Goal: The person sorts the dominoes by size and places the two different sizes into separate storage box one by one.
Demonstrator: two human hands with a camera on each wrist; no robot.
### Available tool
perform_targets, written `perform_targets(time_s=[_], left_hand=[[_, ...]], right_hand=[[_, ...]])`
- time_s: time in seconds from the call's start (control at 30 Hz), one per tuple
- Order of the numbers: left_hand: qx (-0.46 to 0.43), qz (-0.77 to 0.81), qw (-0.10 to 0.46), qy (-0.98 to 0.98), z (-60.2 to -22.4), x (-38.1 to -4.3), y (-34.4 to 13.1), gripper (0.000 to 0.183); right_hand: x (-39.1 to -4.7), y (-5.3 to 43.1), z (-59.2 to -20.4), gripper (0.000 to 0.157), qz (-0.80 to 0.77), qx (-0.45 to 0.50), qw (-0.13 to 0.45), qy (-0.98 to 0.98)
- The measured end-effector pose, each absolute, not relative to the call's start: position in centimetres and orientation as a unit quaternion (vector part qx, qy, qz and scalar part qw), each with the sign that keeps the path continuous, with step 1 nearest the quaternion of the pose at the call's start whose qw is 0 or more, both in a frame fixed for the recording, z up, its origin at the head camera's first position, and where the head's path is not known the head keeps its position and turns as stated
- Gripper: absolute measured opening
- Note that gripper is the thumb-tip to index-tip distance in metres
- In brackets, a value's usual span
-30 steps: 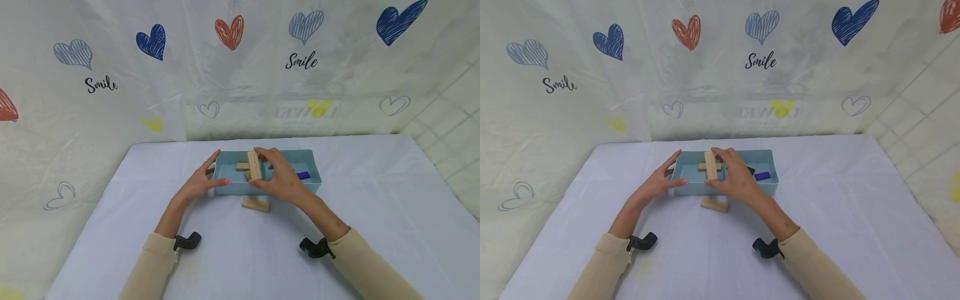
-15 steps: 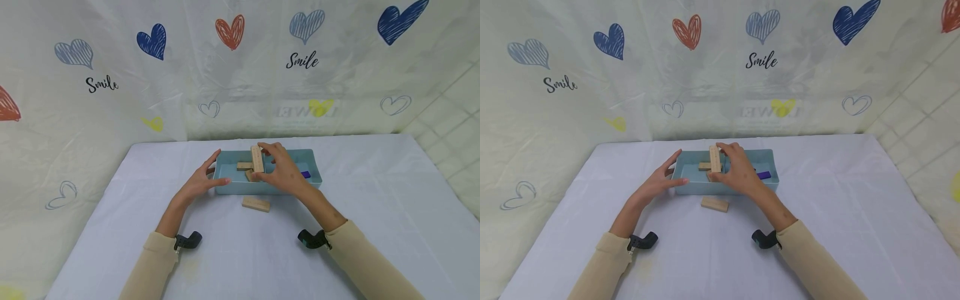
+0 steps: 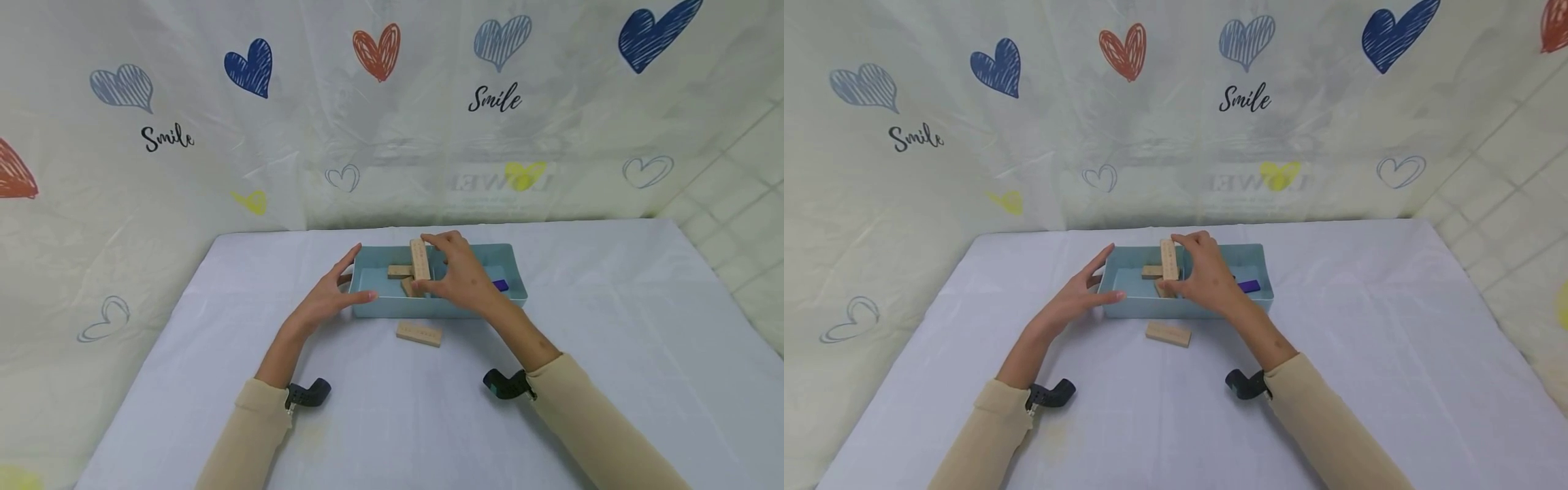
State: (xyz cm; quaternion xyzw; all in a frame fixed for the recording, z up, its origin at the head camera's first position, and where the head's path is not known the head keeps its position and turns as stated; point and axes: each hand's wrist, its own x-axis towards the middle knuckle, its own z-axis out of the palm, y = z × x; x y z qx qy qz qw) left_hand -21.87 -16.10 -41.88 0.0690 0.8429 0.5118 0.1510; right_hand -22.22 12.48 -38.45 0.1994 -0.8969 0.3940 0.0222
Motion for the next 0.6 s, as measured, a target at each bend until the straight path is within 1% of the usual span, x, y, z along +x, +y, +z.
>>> perform_targets(time_s=[0.13, 0.2, 0.27, 0.47, 0.6], left_hand=[[0.071, 0.513, 0.151, 0.842, -41.9, -21.9, -16.1, 0.100], [0.072, 0.512, 0.151, 0.843, -41.9, -21.9, -16.1, 0.101], [0.073, 0.512, 0.151, 0.843, -41.8, -21.9, -16.0, 0.101], [0.070, 0.512, 0.150, 0.843, -41.9, -22.0, -16.0, 0.100], [0.068, 0.514, 0.150, 0.842, -41.8, -21.9, -16.1, 0.099]], right_hand=[[-22.1, 12.5, -38.5, 0.089, 0.393, 0.198, 0.019, -0.898], [-22.1, 12.6, -38.5, 0.085, 0.399, 0.196, 0.018, -0.895], [-22.0, 12.7, -38.5, 0.080, 0.409, 0.196, 0.018, -0.891], [-21.6, 12.9, -38.2, 0.058, 0.436, 0.198, 0.016, -0.878], [-21.2, 13.0, -38.1, 0.051, 0.430, 0.209, 0.024, -0.878]])
